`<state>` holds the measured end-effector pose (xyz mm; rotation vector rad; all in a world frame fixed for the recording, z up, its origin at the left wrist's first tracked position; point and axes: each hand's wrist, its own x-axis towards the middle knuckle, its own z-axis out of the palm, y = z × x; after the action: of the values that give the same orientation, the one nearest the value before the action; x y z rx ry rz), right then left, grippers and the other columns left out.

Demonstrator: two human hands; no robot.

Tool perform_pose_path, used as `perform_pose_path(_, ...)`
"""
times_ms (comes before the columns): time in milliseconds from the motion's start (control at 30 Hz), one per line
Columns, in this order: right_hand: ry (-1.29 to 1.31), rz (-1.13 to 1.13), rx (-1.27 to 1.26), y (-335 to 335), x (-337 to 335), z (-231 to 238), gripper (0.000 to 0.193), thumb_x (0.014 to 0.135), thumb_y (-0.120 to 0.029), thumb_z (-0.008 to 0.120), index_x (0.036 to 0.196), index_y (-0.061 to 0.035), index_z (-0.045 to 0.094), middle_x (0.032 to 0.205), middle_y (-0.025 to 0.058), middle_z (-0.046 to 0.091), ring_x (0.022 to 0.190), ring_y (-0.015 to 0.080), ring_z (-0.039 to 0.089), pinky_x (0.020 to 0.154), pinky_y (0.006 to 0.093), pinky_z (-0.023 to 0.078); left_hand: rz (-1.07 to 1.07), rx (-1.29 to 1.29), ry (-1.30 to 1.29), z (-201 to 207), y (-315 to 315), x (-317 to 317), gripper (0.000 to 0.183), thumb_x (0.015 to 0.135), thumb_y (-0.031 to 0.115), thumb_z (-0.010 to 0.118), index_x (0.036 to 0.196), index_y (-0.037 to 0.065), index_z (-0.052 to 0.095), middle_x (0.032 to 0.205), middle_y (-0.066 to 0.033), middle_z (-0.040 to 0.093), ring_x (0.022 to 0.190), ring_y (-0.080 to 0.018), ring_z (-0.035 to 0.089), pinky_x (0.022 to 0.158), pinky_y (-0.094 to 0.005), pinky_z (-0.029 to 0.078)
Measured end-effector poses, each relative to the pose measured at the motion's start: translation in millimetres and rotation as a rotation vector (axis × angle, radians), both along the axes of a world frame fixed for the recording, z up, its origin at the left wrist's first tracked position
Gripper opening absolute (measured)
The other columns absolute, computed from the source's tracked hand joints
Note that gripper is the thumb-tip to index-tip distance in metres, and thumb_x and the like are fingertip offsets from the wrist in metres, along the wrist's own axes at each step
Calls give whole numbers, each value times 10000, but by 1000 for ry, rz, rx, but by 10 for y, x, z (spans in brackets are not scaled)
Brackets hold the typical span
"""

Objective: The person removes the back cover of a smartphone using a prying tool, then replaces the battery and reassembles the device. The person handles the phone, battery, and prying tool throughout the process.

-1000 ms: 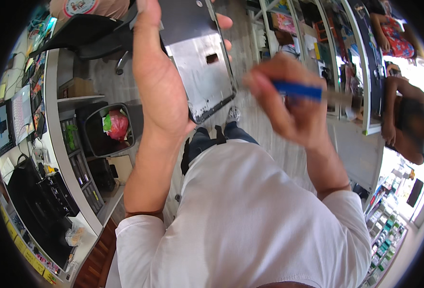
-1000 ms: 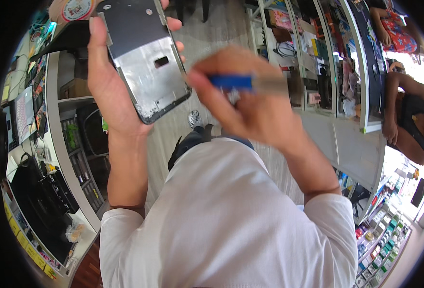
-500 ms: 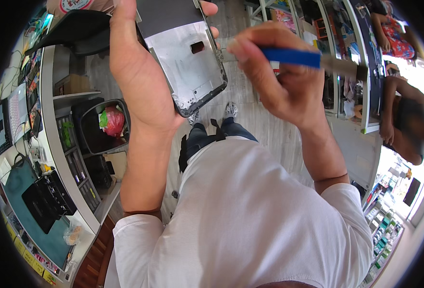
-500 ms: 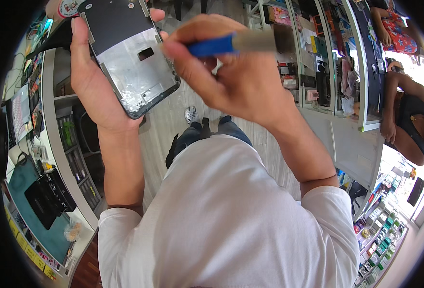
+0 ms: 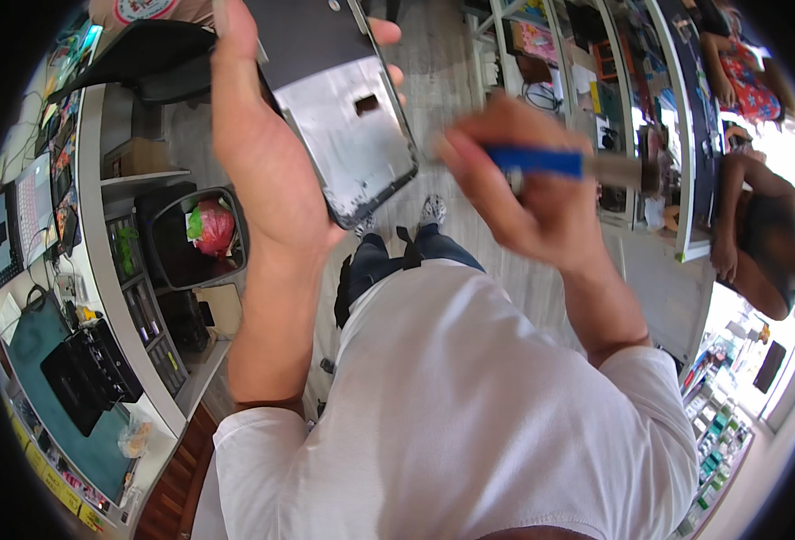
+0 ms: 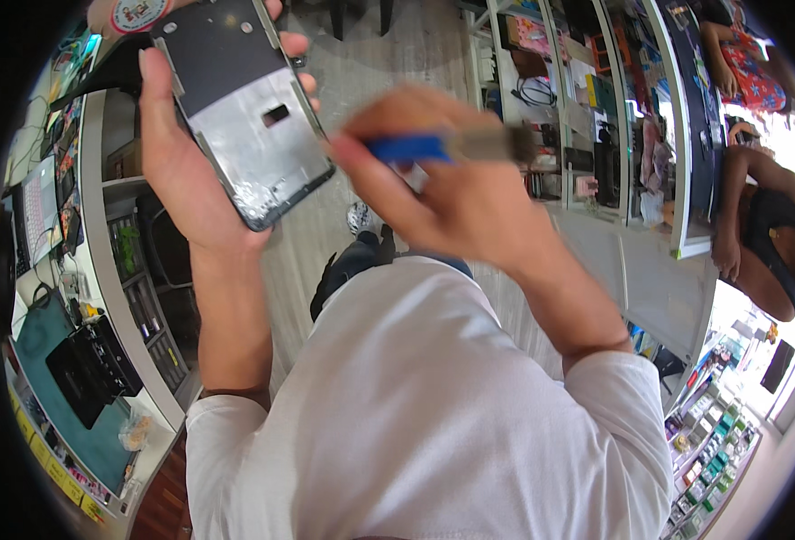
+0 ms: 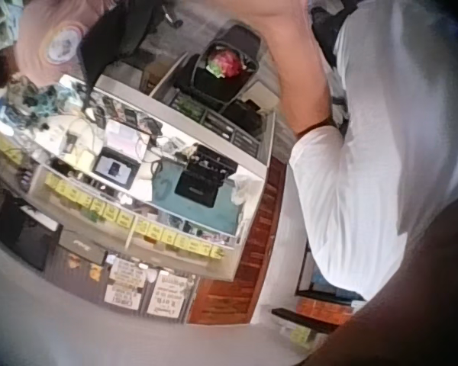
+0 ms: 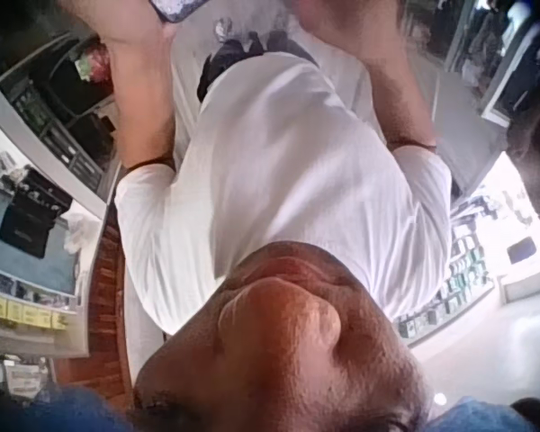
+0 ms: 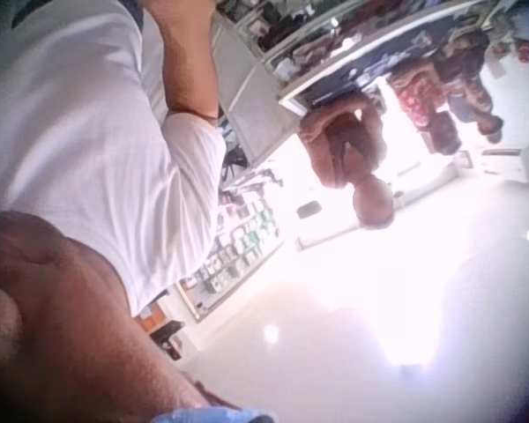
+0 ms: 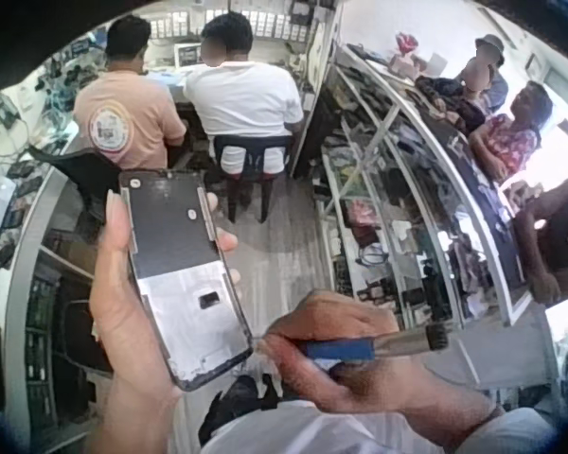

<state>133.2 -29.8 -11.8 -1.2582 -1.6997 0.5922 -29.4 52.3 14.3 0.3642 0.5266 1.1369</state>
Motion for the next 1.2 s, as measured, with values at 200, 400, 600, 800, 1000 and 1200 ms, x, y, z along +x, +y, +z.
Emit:
perform_pose_path(200, 341, 89, -227, -164, 554, 66, 164, 1032, -113, 606, 1007, 4, 719, 986, 102, 723, 818, 95, 634, 710, 252, 481, 102, 146, 29, -106, 28, -14, 652, 1067, 575, 373, 1239, -9, 607, 1026, -179, 710, 768, -233, 728, 618, -331, 624)
perform_pose_path(400, 456, -91, -351, -62, 105, 25, 167, 1020, -72, 614, 1101, -19, 750, 996, 11, 703, 817, 51, 564, 724, 202, 418, 127, 270, 28, 186, -89, 72, 683, 1075, 582, 329, 1269, -21, 582, 1018, -187, 706, 845, -228, 719, 662, -312, 611)
perform_pose_path(600, 199, -166, -299, -48, -11, -24, 134, 913, -21, 739, 1047, -17, 739, 875, -11, 676, 742, 41, 556, 638, 211, 413, 206, 394, 316, 30, -82, 143, 702, 1073, 598, 310, 1283, -17, 576, 990, -187, 708, 815, -229, 717, 650, -304, 599)
perform_pose_path(800, -130, -232, -7, 61, -109, -35, 209, 730, -65, 823, 892, -60, 693, 809, 45, 655, 721, 217, 594, 639, 336, 470, 275, 494, 355, -154, -108, 233, 704, 1072, 601, 311, 1286, -16, 574, 983, -186, 707, 806, -231, 718, 642, -307, 600)
perform_pose_path(1000, -204, -234, 44, 76, -114, -35, 272, 690, -72, 842, 850, -72, 622, 813, 52, 639, 759, 284, 599, 693, 374, 489, 308, 519, 342, -185, -170, 262, 706, 1071, 604, 312, 1290, -14, 573, 976, -186, 707, 796, -234, 719, 634, -309, 602)
perform_pose_path(1200, -104, -212, 116, 30, -99, -80, 283, 702, -48, 813, 890, -66, 602, 826, 44, 615, 762, 217, 596, 704, 333, 484, 330, 485, 274, -158, -182, 218, 708, 1070, 607, 312, 1294, -13, 571, 969, -186, 707, 786, -236, 720, 627, -312, 603)
